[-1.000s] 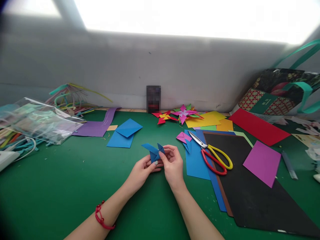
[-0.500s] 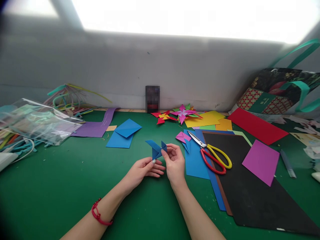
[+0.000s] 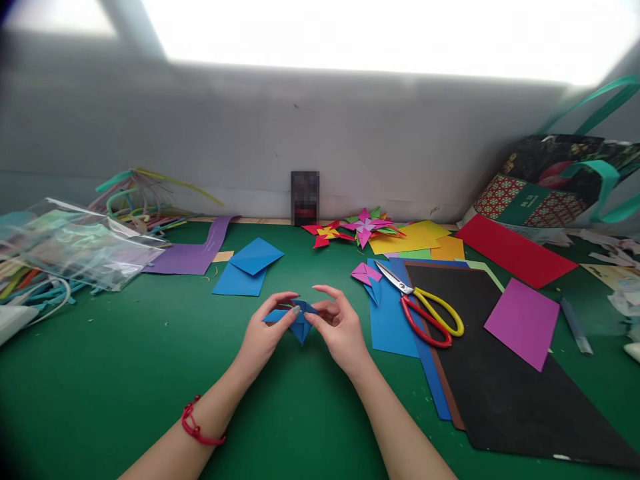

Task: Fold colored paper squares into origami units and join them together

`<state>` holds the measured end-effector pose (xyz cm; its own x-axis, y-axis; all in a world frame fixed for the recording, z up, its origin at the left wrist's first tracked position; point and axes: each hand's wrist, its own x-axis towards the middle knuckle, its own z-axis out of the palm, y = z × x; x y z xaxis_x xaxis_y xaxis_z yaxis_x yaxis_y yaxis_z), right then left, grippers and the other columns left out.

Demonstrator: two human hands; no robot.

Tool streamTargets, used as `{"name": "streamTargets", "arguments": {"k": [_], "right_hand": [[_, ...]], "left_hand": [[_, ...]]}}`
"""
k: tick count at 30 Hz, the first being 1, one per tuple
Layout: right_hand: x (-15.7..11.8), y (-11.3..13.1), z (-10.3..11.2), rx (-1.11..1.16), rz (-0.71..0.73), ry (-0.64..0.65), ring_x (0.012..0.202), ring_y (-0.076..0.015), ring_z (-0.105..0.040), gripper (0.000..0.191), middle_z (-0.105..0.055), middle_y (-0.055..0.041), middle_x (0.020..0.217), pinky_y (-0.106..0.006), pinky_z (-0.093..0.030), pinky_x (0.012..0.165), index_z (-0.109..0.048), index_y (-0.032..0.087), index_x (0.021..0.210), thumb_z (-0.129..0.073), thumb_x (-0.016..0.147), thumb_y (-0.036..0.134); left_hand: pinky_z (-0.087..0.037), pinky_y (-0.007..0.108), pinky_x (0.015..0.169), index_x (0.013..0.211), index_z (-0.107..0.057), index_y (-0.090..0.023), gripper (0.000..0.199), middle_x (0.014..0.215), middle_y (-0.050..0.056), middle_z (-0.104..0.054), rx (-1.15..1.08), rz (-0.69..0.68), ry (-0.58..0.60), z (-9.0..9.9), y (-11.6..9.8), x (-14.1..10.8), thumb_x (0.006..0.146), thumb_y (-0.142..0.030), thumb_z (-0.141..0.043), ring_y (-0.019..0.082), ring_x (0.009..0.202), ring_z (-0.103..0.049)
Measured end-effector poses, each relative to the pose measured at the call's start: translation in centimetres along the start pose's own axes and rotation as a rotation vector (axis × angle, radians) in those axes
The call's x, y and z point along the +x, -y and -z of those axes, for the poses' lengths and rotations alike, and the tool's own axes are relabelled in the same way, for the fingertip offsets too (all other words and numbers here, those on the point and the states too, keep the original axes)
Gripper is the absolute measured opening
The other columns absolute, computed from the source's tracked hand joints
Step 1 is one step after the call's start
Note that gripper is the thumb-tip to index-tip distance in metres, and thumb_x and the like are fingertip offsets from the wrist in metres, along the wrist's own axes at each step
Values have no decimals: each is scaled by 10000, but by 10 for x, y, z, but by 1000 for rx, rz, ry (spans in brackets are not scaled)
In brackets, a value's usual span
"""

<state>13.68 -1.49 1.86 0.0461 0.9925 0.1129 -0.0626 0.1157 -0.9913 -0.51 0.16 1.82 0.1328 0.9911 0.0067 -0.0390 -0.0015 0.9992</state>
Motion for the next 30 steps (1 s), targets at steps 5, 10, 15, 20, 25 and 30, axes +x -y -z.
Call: {"name": "streamTargets", "arguments": {"k": [5, 10, 15, 20, 25, 30], "right_hand": [[-1, -3, -4, -13, 27, 25, 624, -94, -504, 434, -536, -56, 1033, -276, -462, 669, -449, 257, 1134, -612, 732, 277], [1, -3, 0, 24, 11, 73, 594, -76, -459, 499, -520, -62, 1077, -257, -451, 643, -391, 276, 1191, -606, 741, 251], [1, 3, 10, -14, -31, 171, 588, -71, -461, 663, -492, -69, 1148, -264, -451, 629, -270, 328, 1296, -610, 733, 247], [-5, 6, 8, -28, -87, 341, 581, -54, -462, 757, -399, -73, 1282, -255, -453, 609, -210, 379, 1323, -623, 711, 212], [-3, 1, 4, -10, -81, 253, 615, -58, -514, 691, -382, -75, 1303, -251, -464, 620, -281, 355, 1294, -632, 710, 236], [1, -3, 5, -51, -183, 198, 606, -128, -579, 228, -626, -42, 772, -260, -480, 573, -595, 166, 885, -601, 739, 342]], "left_hand": [[-410, 170, 503, 699, -589, -145, 239, 607, -24, -529, 74, 92, -65, 5, 1, 1, 682, -381, -618, 70, 517, -464], [-447, 186, 524, 721, -587, -140, 265, 638, -9, -525, 15, 107, 4, 6, -2, 3, 724, -404, -565, 90, 571, -490], [-507, 273, 588, 917, -601, -153, 330, 900, 65, -581, -26, 254, 382, 26, -16, 9, 754, -424, -508, 190, 816, -551], [-446, 227, 539, 824, -612, -148, 284, 695, 16, -575, 163, 232, 499, 33, -13, 7, 735, -406, -535, 134, 640, -532], [-316, 192, 490, 656, -593, -149, 290, 560, -27, -482, 412, -49, 320, 26, -5, 7, 774, -391, -487, 88, 541, -407], [-313, 194, 506, 691, -570, -161, 280, 577, -30, -479, 389, -107, 29, 18, -2, 5, 791, -402, -466, 92, 542, -398]]}}
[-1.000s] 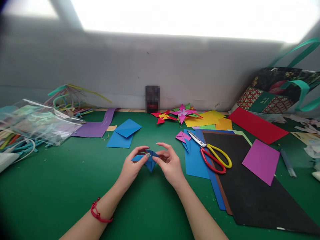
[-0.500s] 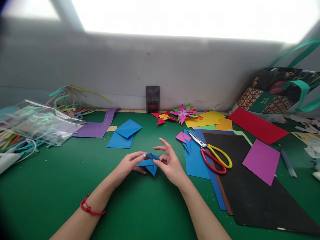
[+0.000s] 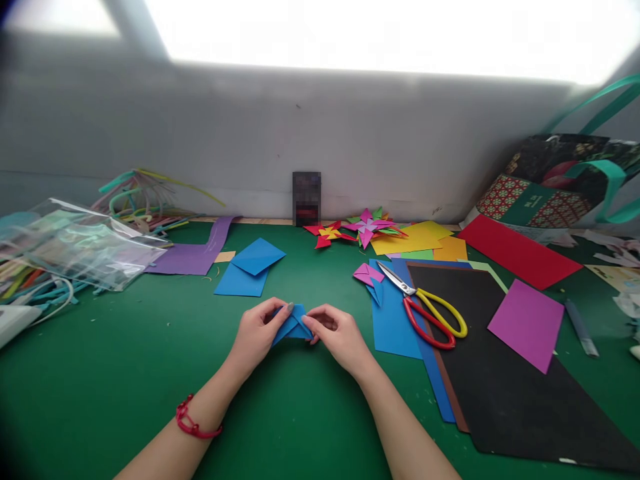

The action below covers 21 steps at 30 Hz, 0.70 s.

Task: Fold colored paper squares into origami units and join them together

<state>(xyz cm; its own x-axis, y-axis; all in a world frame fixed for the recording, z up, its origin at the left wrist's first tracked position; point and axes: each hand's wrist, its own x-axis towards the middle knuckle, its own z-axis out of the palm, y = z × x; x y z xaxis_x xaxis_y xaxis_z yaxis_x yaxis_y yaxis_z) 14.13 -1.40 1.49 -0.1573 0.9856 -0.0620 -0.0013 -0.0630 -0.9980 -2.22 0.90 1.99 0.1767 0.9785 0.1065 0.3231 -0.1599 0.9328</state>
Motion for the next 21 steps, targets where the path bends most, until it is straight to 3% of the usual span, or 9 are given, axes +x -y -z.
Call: {"name": "streamTargets", "arguments": {"k": [3, 7, 15, 21], "right_hand": [[-1, 0, -1, 17, -64, 72, 562, -151, -606, 238, -631, -29, 626, -285, -497, 565, -590, 144, 788, -582, 749, 378], [-3, -1, -3, 74, -151, 110, 533, -164, -631, 275, -657, -49, 632, -293, -514, 531, -554, 142, 774, -555, 760, 417], [-3, -2, -3, 75, -140, 94, 460, -151, -615, 280, -633, -24, 559, -253, -494, 454, -525, 150, 746, -561, 751, 427], [-4, 2, -2, 221, -228, 191, 517, -148, -630, 323, -661, -74, 646, -242, -490, 467, -484, 149, 750, -449, 816, 463]], "left_hand": [[-309, 197, 507, 696, -573, -170, 273, 572, -30, -489, 27, -8, -51, -2, -3, -3, 796, -398, -462, 96, 534, -397], [-301, 199, 502, 697, -584, -178, 273, 557, -31, -492, 67, -23, -57, -3, -6, -5, 804, -391, -451, 98, 519, -391], [-305, 200, 494, 697, -578, -181, 271, 557, -31, -485, 13, -24, -55, -4, -6, -6, 802, -396, -452, 100, 513, -407], [-301, 194, 478, 689, -561, -175, 261, 553, -37, -444, -35, -8, -72, 0, -1, -1, 793, -396, -468, 91, 509, -378]]}}
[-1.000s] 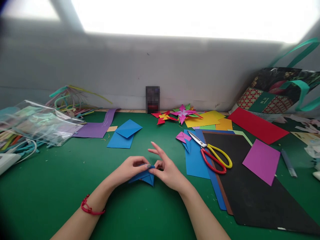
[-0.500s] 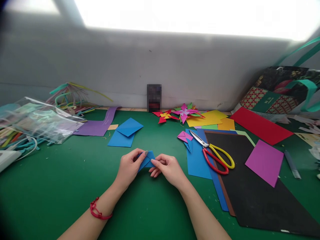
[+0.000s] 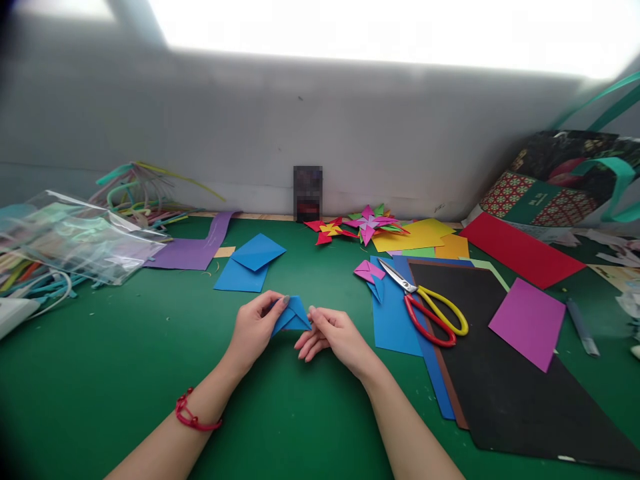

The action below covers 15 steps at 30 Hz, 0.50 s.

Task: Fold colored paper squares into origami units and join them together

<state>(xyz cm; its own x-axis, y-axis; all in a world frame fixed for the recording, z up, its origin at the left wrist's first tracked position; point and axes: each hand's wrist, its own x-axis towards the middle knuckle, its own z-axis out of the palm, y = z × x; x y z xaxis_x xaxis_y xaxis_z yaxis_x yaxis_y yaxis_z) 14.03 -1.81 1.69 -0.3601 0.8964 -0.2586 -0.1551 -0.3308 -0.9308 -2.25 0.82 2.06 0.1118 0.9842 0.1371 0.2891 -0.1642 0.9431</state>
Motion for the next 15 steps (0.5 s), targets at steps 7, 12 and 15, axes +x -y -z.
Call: {"name": "streamTargets", "arguments": {"k": [7, 12, 15], "right_hand": [[-3, 4, 0, -54, -20, 37, 615, -174, -648, 306, -666, -93, 727, -234, -488, 460, -508, 143, 774, -500, 794, 448], [0, 0, 2, -103, 0, 37, 581, -170, -640, 287, -658, -72, 683, -212, -461, 397, -491, 150, 733, -512, 792, 429], [1, -4, 2, -177, 44, -13, 472, -144, -602, 297, -636, -39, 592, -206, -430, 349, -488, 155, 706, -520, 779, 442]], "left_hand": [[-314, 193, 472, 666, -565, -167, 289, 547, -34, -460, -5, -7, 2, 2, 1, 4, 777, -420, -480, 91, 504, -395], [-346, 186, 461, 676, -570, -170, 279, 556, -28, -502, -47, 14, 28, 2, -1, 3, 774, -417, -486, 92, 493, -440], [-379, 193, 458, 683, -565, -174, 273, 557, -27, -512, -92, 40, 51, 2, 0, 2, 769, -423, -491, 101, 485, -483]]}}
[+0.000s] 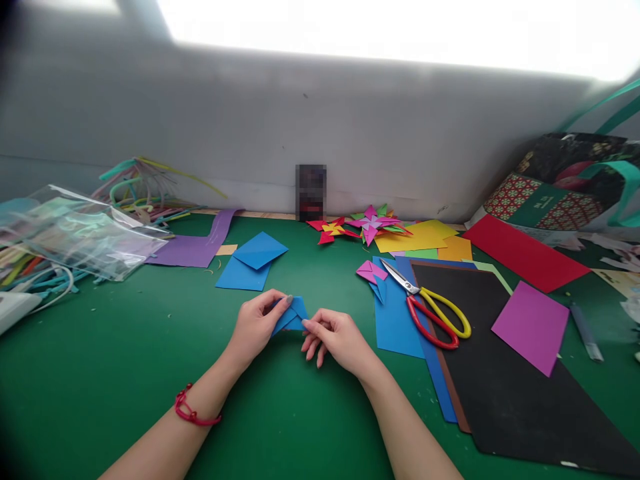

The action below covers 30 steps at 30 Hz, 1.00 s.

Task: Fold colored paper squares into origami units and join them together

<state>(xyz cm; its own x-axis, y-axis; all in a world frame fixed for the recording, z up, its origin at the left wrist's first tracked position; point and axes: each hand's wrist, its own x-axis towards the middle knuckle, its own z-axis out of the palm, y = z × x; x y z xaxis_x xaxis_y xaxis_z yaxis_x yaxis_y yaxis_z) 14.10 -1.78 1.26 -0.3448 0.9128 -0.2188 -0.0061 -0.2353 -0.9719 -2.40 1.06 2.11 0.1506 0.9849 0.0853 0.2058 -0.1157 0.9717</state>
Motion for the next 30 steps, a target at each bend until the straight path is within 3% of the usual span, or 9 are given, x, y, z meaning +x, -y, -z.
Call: {"name": "streamTargets", "arguments": {"k": [8, 14, 19, 25, 30], "right_hand": [[-2, -1, -3, -187, 109, -122, 369, -95, -505, 288, -570, 17, 485, -194, -360, 341, -493, 177, 677, -468, 814, 429], [-1, -3, -1, -192, 103, -65, 382, -98, -504, 313, -572, 11, 509, -202, -362, 353, -502, 180, 686, -443, 817, 458], [-2, -2, 0, -152, 90, -19, 372, -91, -486, 313, -574, 10, 515, -202, -360, 362, -495, 178, 689, -455, 808, 465], [-3, 1, -2, -91, 79, 7, 371, -87, -477, 305, -571, 14, 520, -204, -366, 379, -474, 179, 681, -440, 824, 446], [-2, 0, -2, -117, 95, -35, 353, -86, -453, 260, -556, 33, 503, -196, -349, 355, -449, 194, 725, -461, 816, 437]], "left_hand": [[-420, 200, 508, 700, -569, -164, 267, 596, -17, -529, -62, 53, 15, 0, 2, 2, 756, -418, -509, 109, 540, -513], [-470, 253, 574, 856, -608, -134, 346, 725, 36, -600, -201, 206, 230, 4, -2, 7, 726, -444, -528, 153, 631, -556], [-408, 205, 569, 733, -625, -140, 315, 659, 11, -574, -39, 90, 177, 4, 2, 7, 742, -433, -510, 125, 618, -500], [-371, 200, 562, 722, -619, -154, 279, 644, -4, -561, 18, 14, 129, 3, 0, 3, 766, -395, -485, 118, 603, -472], [-359, 198, 572, 742, -622, -165, 247, 669, -5, -568, 55, -18, 204, 1, -4, 0, 779, -362, -479, 116, 625, -468]]}}
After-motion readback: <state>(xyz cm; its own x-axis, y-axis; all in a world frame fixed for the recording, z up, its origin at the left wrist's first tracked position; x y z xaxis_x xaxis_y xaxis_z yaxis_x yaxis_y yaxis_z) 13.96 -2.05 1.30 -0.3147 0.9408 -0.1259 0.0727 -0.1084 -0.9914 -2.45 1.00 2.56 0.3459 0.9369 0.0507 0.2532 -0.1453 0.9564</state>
